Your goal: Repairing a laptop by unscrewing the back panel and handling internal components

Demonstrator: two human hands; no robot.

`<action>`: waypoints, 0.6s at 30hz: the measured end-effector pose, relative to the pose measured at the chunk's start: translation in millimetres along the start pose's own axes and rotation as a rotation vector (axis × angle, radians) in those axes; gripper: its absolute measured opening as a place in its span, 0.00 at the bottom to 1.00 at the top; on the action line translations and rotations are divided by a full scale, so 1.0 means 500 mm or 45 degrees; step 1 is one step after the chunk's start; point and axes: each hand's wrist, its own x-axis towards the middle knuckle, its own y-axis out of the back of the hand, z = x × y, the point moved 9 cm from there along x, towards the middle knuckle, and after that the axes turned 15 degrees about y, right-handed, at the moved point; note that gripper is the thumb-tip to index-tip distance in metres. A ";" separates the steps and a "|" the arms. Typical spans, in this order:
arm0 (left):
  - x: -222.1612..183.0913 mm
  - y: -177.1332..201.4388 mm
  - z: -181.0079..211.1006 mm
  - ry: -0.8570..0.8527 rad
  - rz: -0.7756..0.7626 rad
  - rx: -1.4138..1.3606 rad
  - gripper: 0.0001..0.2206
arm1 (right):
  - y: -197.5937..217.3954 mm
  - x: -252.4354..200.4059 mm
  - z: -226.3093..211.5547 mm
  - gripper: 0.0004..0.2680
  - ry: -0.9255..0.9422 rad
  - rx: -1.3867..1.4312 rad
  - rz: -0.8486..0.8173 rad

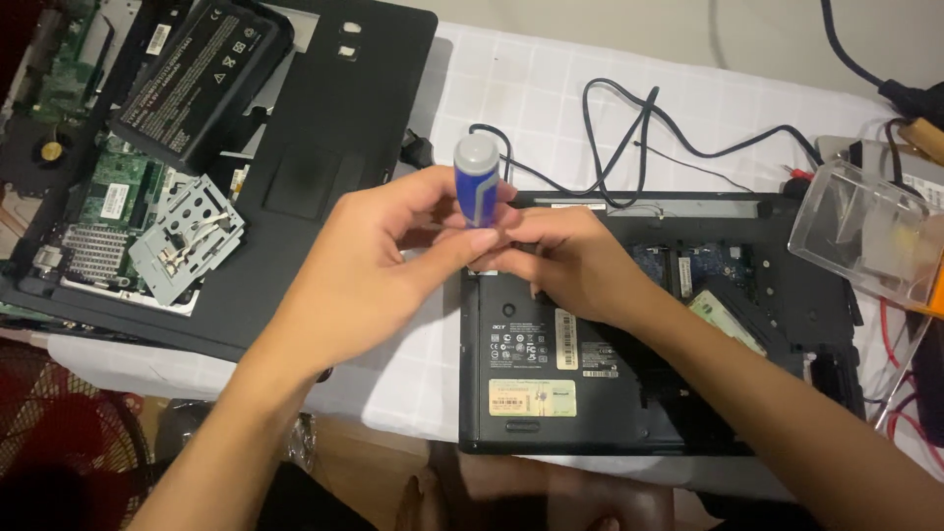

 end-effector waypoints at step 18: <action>-0.002 0.012 0.001 -0.039 0.096 0.019 0.07 | 0.002 0.000 -0.016 0.03 0.048 0.070 0.034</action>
